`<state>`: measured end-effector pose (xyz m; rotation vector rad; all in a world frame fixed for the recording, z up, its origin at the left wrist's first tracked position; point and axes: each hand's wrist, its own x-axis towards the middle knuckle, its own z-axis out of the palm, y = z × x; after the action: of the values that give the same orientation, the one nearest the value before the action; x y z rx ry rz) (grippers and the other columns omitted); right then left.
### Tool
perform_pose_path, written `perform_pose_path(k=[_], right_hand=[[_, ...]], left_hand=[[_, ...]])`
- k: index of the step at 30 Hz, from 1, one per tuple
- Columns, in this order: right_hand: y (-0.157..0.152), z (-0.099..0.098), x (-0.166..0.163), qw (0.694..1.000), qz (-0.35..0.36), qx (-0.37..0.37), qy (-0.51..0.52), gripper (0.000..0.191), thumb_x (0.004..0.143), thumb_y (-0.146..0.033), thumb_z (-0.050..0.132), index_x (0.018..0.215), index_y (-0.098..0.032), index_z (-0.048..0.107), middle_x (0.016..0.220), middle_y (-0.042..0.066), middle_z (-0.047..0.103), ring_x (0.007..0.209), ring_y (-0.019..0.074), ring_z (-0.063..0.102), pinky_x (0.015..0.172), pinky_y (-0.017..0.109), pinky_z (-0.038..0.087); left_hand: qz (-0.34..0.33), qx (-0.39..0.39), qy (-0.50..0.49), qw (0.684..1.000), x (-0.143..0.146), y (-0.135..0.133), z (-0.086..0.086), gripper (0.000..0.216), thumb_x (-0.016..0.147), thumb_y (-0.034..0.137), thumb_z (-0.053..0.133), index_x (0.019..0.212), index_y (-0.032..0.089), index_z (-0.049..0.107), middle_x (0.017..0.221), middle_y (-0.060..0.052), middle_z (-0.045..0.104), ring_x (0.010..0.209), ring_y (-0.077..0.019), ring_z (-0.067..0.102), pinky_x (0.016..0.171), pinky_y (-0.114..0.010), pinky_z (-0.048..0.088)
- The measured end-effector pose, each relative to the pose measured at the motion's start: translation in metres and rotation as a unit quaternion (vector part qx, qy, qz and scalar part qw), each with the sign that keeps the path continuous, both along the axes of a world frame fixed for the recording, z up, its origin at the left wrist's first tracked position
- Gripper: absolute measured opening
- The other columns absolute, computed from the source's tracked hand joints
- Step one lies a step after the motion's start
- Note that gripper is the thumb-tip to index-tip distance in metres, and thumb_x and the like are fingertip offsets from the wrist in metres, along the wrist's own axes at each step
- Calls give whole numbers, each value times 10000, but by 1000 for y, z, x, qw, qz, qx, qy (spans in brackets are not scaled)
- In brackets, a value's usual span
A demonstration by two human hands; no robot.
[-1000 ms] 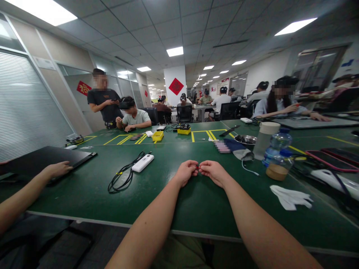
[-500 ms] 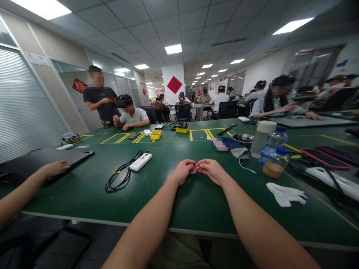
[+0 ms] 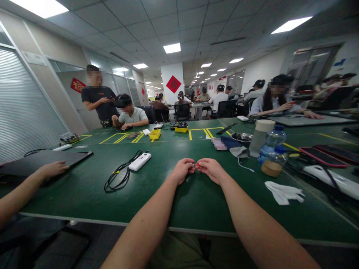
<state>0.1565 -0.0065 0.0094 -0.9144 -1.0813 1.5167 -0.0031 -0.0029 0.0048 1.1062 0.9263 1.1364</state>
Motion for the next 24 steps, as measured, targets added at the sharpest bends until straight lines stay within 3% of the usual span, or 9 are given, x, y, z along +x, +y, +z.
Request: perform_pose_path(k=[13,24], right_hand=[[1,-4,0,1000,0,22,-21,170,621,-66,702,767,-131,646,727,54,685,603,112,627,595,224,518],[3,-6,1,1000,0,6,-8,173,691,-54,633,842,-136,609,826,107,709,655,143,665,612,254,537]], left_hand=[[-7,13,7,1000,0,-1,0,239,701,13,560,921,106,568,769,-58,643,549,-72,592,537,-185,495],[-8,9,6,1000,0,0,-3,213,735,54,571,941,107,570,710,-45,627,554,-84,601,544,-191,500]])
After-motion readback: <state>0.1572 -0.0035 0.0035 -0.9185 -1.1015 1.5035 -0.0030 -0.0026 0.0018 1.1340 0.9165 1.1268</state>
